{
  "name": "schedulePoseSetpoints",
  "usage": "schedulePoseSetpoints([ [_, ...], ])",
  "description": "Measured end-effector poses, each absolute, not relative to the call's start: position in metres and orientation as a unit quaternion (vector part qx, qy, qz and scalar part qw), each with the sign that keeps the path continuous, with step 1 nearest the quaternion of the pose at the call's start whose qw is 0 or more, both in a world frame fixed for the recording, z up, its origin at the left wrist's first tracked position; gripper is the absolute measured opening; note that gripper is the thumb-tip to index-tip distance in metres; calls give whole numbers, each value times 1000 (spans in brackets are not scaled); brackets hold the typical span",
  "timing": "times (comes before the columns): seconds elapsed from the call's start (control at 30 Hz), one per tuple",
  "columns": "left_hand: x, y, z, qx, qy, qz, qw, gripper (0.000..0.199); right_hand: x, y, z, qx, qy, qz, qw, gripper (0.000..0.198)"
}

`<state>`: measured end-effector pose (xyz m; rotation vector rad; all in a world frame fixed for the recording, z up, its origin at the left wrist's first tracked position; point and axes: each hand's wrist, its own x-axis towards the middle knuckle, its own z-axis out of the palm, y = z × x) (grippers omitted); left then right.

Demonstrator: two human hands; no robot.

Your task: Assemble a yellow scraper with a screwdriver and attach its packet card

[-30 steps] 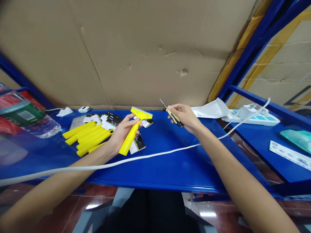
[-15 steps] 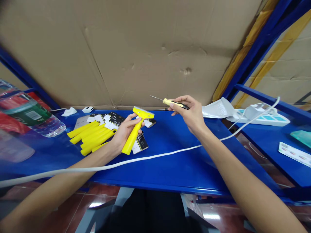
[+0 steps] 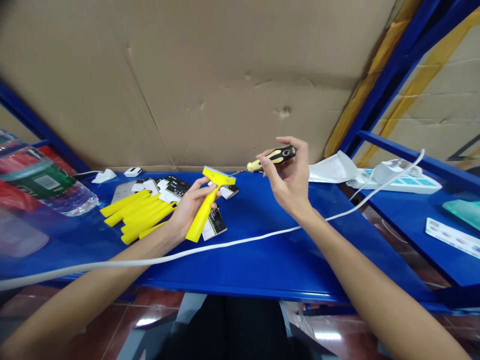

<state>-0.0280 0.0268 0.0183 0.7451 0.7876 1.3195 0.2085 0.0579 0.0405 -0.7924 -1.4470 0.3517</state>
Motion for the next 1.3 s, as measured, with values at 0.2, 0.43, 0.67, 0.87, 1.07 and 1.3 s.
schedulePoseSetpoints([
  [0.2,-28,27,18,335,349,580,656,51,205,55,40,-319,-658,185,657,52],
  [0.43,-29,27,16,339,351,578,654,52,207,57,37,-356,-663,179,634,54],
  [0.67,-29,30,12,335,338,585,657,52,211,59,35,-299,-703,156,626,54],
  [0.87,-31,33,8,341,333,579,662,55,208,54,35,-319,-703,215,598,75],
  [1.07,-27,29,11,356,321,579,660,49,207,55,34,-330,-680,167,633,64],
  [1.3,-27,31,15,333,343,583,657,55,205,53,35,-271,-697,217,628,60],
])
